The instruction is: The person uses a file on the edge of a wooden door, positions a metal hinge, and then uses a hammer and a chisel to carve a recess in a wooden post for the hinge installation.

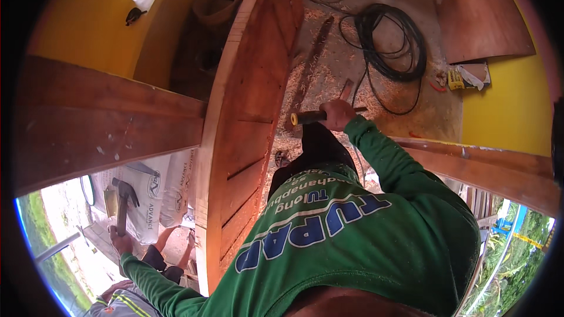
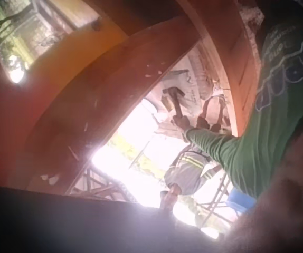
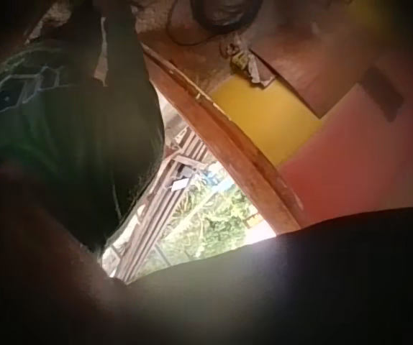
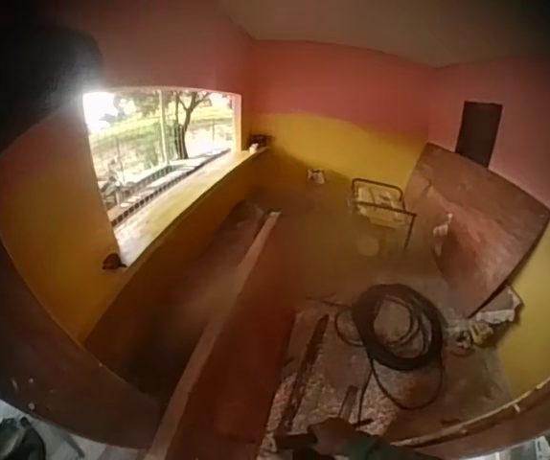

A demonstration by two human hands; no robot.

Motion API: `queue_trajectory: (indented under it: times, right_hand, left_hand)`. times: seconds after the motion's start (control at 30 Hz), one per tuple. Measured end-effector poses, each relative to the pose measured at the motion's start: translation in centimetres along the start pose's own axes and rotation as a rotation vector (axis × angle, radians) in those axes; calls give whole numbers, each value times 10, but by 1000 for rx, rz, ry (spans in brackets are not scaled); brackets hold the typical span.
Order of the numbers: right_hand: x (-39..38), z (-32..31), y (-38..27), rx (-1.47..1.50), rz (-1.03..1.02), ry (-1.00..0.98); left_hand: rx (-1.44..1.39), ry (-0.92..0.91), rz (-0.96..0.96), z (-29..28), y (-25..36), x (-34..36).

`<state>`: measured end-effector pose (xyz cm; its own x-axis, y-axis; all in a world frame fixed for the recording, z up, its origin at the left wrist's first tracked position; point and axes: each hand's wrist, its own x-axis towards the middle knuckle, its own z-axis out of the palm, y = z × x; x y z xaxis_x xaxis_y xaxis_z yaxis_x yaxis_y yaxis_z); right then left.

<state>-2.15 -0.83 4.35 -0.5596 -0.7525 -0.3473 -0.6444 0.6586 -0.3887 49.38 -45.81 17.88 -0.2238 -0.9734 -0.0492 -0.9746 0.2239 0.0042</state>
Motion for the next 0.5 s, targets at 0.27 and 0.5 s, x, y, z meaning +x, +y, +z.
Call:
queue_trajectory:
  times: [0.27, 0.5]
  right_hand:
    - [168, -107, -31, -29, -696, 392]
    - [277, -137, -43, -257, -1010, 185]
  left_hand:
    - [-572, -129, -103, -46, 69, -84]
    - [-1084, 124, -623, 4, 236, -243]
